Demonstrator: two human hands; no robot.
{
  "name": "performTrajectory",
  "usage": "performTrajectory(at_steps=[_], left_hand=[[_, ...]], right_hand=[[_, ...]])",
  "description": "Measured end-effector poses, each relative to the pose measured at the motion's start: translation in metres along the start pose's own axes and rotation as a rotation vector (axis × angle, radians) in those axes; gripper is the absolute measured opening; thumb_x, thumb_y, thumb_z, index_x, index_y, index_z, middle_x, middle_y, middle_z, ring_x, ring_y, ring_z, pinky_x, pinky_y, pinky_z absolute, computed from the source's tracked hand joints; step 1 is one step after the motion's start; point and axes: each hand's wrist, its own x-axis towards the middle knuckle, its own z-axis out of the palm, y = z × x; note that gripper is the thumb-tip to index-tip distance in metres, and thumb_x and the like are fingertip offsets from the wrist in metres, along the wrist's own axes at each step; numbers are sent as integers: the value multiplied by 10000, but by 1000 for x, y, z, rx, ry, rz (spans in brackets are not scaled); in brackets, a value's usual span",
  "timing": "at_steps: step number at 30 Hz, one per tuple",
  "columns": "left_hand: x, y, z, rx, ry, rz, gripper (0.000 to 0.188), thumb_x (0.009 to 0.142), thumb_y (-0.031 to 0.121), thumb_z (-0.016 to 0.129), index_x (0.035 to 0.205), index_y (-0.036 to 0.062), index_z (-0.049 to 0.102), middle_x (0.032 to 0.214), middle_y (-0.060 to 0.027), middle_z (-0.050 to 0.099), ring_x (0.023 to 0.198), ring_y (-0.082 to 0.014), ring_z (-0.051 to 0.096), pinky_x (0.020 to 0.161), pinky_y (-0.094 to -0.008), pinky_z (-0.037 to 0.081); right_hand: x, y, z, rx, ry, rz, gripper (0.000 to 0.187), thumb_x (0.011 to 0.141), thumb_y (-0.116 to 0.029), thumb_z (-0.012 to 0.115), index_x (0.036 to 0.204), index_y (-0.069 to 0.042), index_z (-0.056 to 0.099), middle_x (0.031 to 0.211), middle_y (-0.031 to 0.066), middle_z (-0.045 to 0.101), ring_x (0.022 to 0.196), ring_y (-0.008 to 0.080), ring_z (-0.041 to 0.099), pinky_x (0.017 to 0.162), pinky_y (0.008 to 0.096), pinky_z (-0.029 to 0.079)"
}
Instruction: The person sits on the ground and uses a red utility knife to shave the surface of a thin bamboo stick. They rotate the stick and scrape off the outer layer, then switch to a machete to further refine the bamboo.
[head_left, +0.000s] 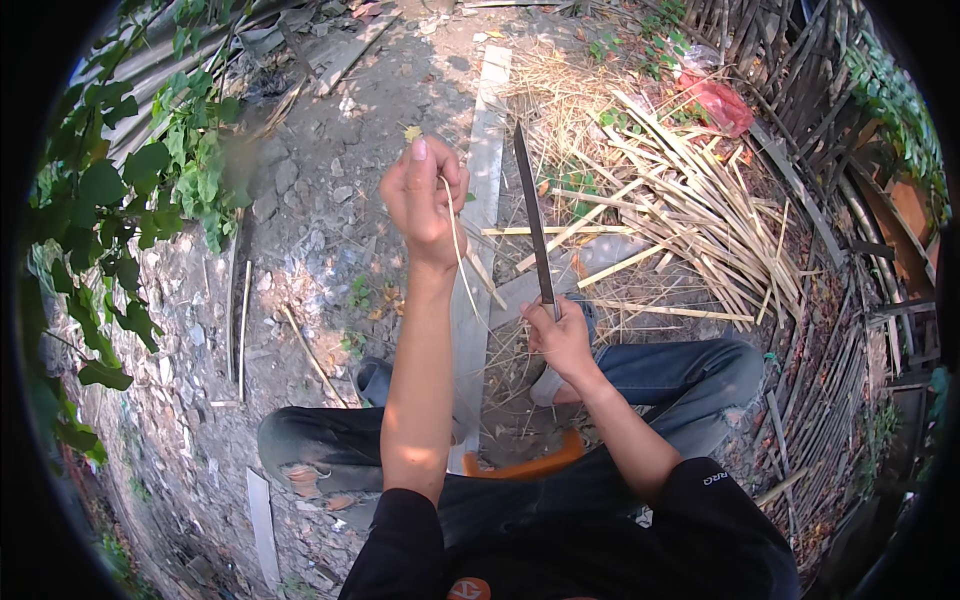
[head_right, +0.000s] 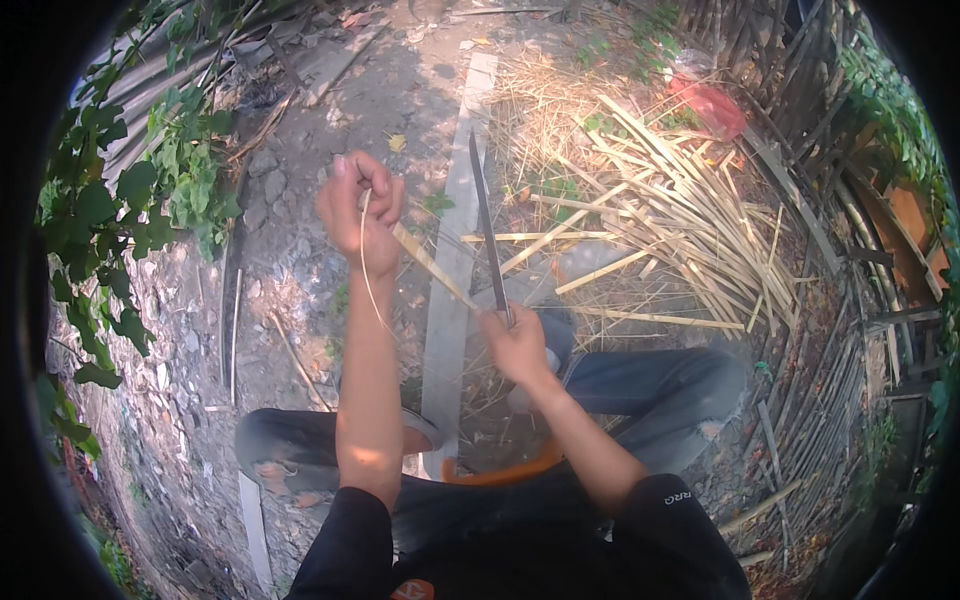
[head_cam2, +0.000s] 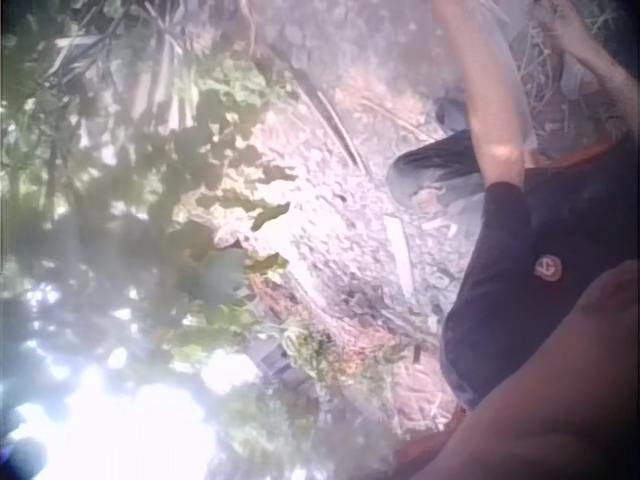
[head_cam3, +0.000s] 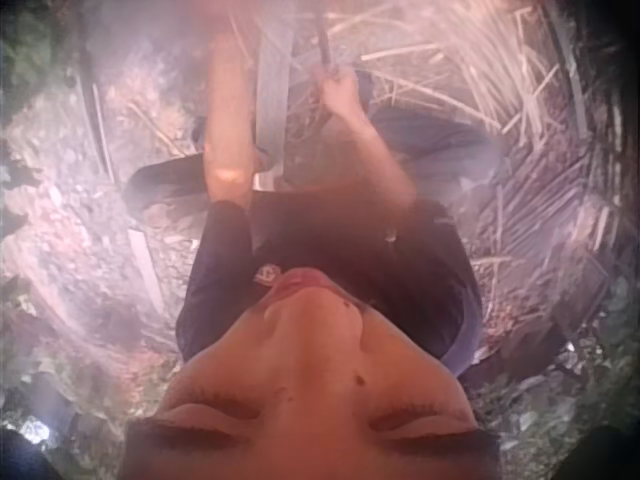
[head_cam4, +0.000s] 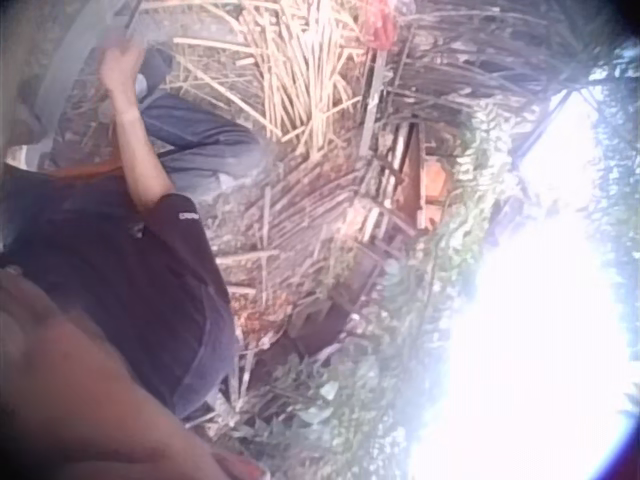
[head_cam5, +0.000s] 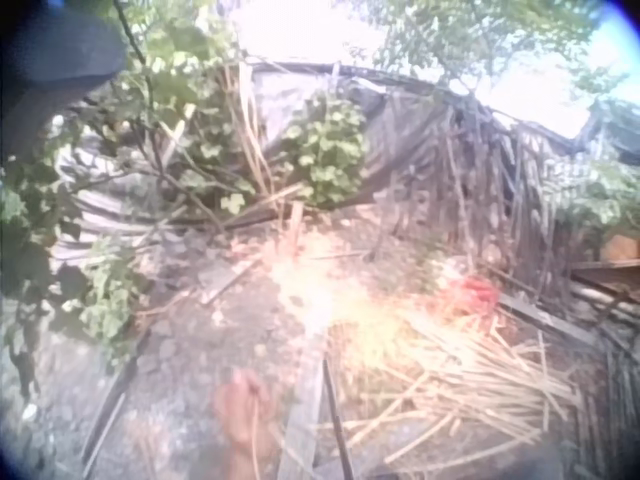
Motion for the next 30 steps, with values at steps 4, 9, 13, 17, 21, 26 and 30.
performTrajectory(at_steps=[4, 9, 13, 17, 21, 26, 30], left_hand=[[3, -7, -29, -208, -167, -65, 588, 1084, 536, 409, 813, 29, 534, 628, 25, 378, 522, -75, 301, 506, -250, 233], [-27, -19, -21, -262, -23, -89, 648, 1058, 653, 363, 828, 62, 494, 643, 46, 325, 543, -86, 277, 524, -254, 191], [-49, -40, -47, -231, -87, -41, 655, 1050, 693, 386, 745, 114, 404, 643, 48, 293, 558, -82, 194, 517, -278, 159], [-43, -39, -44, -183, -63, -115, 678, 1066, 674, 401, 688, 113, 359, 636, 47, 277, 546, -78, 196, 503, -276, 161], [-36, -34, -20, -123, -5, -18, 666, 1091, 589, 474, 664, 95, 340, 639, 35, 305, 522, -70, 233, 479, -279, 182], [-41, -52, -8, 0, 93, 49, 646, 1105, 528, 495, 661, 89, 329, 629, 45, 318, 526, -55, 287, 476, -277, 200], [-44, -59, 12, 107, 145, 107, 650, 1107, 536, 477, 663, 75, 365, 614, 62, 322, 541, -39, 310, 475, -275, 209]], right_hand=[[-7, -34, 13, 55, -52, -42, 198, 1017, -188, 691, 902, -41, 626, 595, -38, 515, 478, 53, 470, 448, 260, 361], [-37, 11, 16, -37, -62, 191, 286, 996, -215, 724, 812, -58, 573, 567, -10, 494, 454, 94, 463, 466, 286, 433], [-53, 70, 1, -12, -102, 470, 291, 989, -232, 729, 809, -61, 578, 578, 2, 511, 467, 104, 484, 460, 310, 438], [-33, 41, -3, -46, -60, 399, 294, 993, -229, 726, 801, -66, 573, 578, 4, 512, 467, 116, 486, 462, 320, 439], [4, -86, 3, 108, 61, -56, 267, 1024, -219, 680, 844, -57, 567, 559, -11, 468, 457, 110, 454, 477, 318, 426], [-21, -171, 10, 468, 80, -609, 234, 1065, -124, 549, 845, -72, 487, 521, -38, 347, 451, 86, 368, 523, 308, 414], [-44, -13, 22, 177, 151, -252, 318, 1056, -127, 596, 791, -98, 422, 527, -7, 403, 435, 103, 404, 455, 307, 395]])
